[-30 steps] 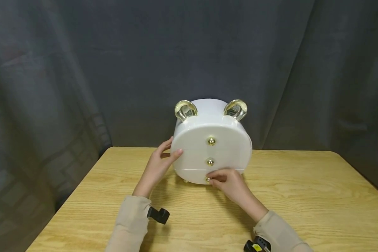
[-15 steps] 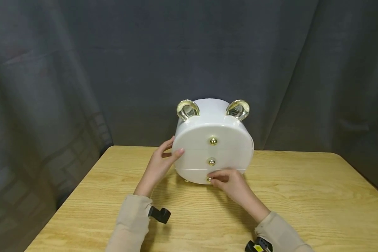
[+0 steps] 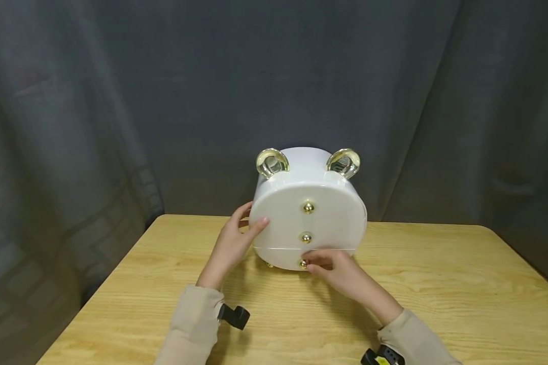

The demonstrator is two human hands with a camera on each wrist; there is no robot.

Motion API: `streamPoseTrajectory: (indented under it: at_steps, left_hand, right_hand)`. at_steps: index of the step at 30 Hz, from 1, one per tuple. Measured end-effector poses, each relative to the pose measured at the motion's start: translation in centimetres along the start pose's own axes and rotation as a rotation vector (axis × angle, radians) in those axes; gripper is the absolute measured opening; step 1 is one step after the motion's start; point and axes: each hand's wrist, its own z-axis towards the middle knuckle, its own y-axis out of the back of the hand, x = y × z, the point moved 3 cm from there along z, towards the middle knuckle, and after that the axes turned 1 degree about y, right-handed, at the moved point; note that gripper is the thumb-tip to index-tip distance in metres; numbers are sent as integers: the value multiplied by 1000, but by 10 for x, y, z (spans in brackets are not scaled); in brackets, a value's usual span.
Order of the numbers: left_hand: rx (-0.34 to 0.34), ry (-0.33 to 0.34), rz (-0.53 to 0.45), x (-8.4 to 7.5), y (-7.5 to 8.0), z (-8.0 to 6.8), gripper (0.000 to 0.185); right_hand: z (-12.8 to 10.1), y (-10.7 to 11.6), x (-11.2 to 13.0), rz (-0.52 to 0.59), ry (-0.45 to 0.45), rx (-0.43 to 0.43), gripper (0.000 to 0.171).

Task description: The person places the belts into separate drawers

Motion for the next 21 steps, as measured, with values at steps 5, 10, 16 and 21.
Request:
streamPoseTrajectory:
  at_steps: [5, 10, 16, 21]
  left_hand:
    - [-9, -16, 43, 3, -3, -1, 79]
    - [-22, -26, 112, 3, -6, -4, 83]
    - [-14, -18, 191, 3, 4, -16, 77]
    - [-28, -79, 263, 4, 18, -29, 67]
  right_hand:
    - [-4, 9, 6, 2, -3, 0, 27]
    - [-17, 21, 7, -32, -21, -6, 30]
    - [-35, 28, 3, -59, -67, -24, 32]
    - [-48, 34, 3, -76, -92, -79, 29]
